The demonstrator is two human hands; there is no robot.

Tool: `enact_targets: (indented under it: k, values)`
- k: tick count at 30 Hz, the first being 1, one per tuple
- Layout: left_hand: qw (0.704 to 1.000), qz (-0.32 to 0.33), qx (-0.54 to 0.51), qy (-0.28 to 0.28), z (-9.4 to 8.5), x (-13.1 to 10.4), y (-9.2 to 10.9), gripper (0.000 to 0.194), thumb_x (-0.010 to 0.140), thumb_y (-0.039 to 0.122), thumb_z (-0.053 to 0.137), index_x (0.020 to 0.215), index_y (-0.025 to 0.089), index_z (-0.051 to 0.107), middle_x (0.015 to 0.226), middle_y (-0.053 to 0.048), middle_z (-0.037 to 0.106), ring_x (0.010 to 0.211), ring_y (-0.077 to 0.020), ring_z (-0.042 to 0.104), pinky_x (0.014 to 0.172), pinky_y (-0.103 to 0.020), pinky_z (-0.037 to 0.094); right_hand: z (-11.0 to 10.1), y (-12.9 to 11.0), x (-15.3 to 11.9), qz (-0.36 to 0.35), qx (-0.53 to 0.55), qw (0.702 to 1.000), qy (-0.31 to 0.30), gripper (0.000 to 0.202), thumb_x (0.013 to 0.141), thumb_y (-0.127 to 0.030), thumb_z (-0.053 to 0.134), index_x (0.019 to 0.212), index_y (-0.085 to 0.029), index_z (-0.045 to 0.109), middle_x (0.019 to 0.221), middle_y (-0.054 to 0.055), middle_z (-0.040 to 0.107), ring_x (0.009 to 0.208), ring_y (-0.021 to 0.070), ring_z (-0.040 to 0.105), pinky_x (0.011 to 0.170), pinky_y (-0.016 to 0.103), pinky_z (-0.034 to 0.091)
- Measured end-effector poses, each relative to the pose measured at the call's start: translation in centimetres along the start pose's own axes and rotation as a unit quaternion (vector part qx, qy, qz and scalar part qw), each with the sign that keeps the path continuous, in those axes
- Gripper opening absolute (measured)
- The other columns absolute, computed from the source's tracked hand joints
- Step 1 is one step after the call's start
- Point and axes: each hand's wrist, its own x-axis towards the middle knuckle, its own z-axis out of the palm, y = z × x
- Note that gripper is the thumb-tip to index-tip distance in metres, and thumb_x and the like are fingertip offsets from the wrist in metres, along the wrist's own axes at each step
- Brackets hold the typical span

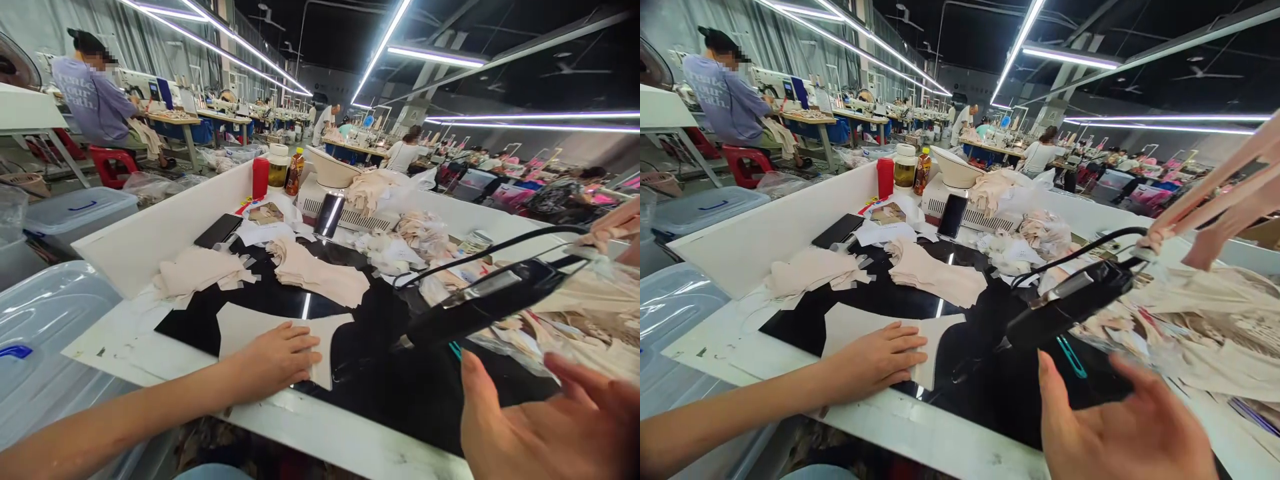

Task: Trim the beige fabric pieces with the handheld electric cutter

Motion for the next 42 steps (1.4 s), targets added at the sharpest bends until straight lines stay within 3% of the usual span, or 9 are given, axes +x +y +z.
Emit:
enact_targets:
  k: [1, 3, 6, 10, 14, 19, 24, 31, 42]
  values:
    - [1.0, 0.003, -0.002, -0.001, -0.1, 0.1, 0.0, 0.03, 0.105, 0.027, 0.064, 0.134, 0.02, 0.064, 0.144, -0.009, 0.065, 0.14, -0.0273, 0.055, 0.121, -0.045, 0.041, 0.4, -0.1, 0.5, 0.001, 0.028, 0.999, 0.034, 0.105, 0.066, -0.03, 0.098, 0.154, -0.034, 0.041, 0.161, 0.011, 0.037, 0.141, 0.0433, 0.044, 0.115, 0.064, 0.038]
    - [1.0, 0.015, -0.006, 0.006, -0.3, 0.4, 0.2, 0.027, 0.105, 0.027, 0.065, 0.131, 0.019, 0.065, 0.141, -0.009, 0.067, 0.139, -0.0262, 0.055, 0.121, -0.043, 0.04, 1.6, -0.5, 1.4, 0.047, 0.077, 0.996, 0.009, 0.105, 0.07, -0.033, 0.095, 0.156, -0.035, 0.037, 0.16, 0.011, 0.041, 0.147, 0.0398, 0.041, 0.116, 0.059, 0.04]
    - [0.999, 0.049, -0.004, 0.013, -0.4, 1.3, 0.8, 0.018, 0.103, 0.025, 0.068, 0.118, 0.016, 0.067, 0.125, -0.009, 0.073, 0.124, -0.0228, 0.064, 0.115, -0.037, 0.045, 3.5, -1.0, 2.3, 0.145, 0.136, 0.978, -0.06, 0.104, 0.074, -0.04, 0.092, 0.158, -0.033, 0.032, 0.146, 0.011, 0.054, 0.133, 0.033, 0.056, 0.109, 0.052, 0.048]
    - [0.994, 0.107, 0.036, -0.01, -0.2, 2.5, 1.7, 0.008, 0.101, 0.021, 0.071, 0.098, 0.016, 0.066, 0.1, -0.006, 0.071, 0.102, -0.0201, 0.067, 0.1, -0.03, 0.051, 5.8, -1.1, 2.8, 0.192, 0.222, 0.955, -0.047, 0.058, 0.079, -0.038, 0.089, 0.126, -0.023, 0.06, 0.108, 0.004, 0.07, 0.088, 0.0207, 0.07, 0.087, 0.042, 0.058]
    - [0.991, 0.114, 0.062, -0.013, 0.6, 2.9, 1.9, 0.009, 0.102, 0.02, 0.068, 0.095, 0.018, 0.064, 0.095, -0.003, 0.07, 0.095, -0.0186, 0.066, 0.094, -0.029, 0.051, 7.1, -1.6, 3.1, 0.186, 0.238, 0.952, -0.041, 0.036, 0.081, -0.034, 0.088, 0.103, -0.022, 0.062, 0.095, -0.002, 0.068, 0.071, 0.0146, 0.066, 0.073, 0.034, 0.057]
    - [0.988, 0.136, 0.076, 0.007, 1.1, 2.7, 1.6, 0.02, 0.106, 0.013, 0.057, 0.087, 0.019, 0.062, 0.087, -0.003, 0.067, 0.084, -0.0174, 0.062, 0.083, -0.027, 0.052, 7.0, -2.8, 2.4, 0.164, 0.213, 0.958, -0.099, 0.038, 0.08, -0.032, 0.089, 0.106, -0.023, 0.062, 0.094, -0.001, 0.069, 0.064, 0.0139, 0.066, 0.065, 0.033, 0.057]
    - [0.988, 0.132, 0.08, -0.01, 0.4, 2.8, 1.8, 0.022, 0.1, 0.003, 0.056, 0.085, 0.017, 0.062, 0.088, -0.004, 0.067, 0.084, -0.0173, 0.062, 0.082, -0.026, 0.053, 6.6, -4.2, 0.2, 0.182, 0.297, 0.933, -0.086, 0.044, 0.087, -0.026, 0.083, 0.122, -0.028, 0.056, 0.09, -0.003, 0.068, 0.063, 0.0146, 0.066, 0.059, 0.033, 0.056]
    - [0.997, 0.078, -0.002, 0.028, 1.1, 2.6, 1.9, 0.015, 0.103, 0.01, 0.057, 0.094, 0.015, 0.068, 0.091, -0.004, 0.072, 0.092, -0.0176, 0.068, 0.087, -0.027, 0.056, 6.4, -6.4, -3.2, 0.2, 0.413, 0.882, -0.11, 0.044, 0.09, -0.026, 0.08, 0.128, -0.03, 0.057, 0.085, -0.003, 0.067, 0.062, 0.015, 0.064, 0.052, 0.031, 0.057]
    - [0.996, 0.036, -0.066, 0.038, 1.2, 2.3, 1.8, 0.011, 0.102, 0.014, 0.061, 0.097, 0.015, 0.071, 0.101, -0.005, 0.076, 0.095, -0.0187, 0.071, 0.087, -0.028, 0.057, 7.5, -7.3, -4.3, 0.191, 0.434, 0.876, -0.087, 0.045, 0.089, -0.027, 0.081, 0.129, -0.03, 0.059, 0.086, -0.003, 0.067, 0.063, 0.0138, 0.062, 0.053, 0.03, 0.057]
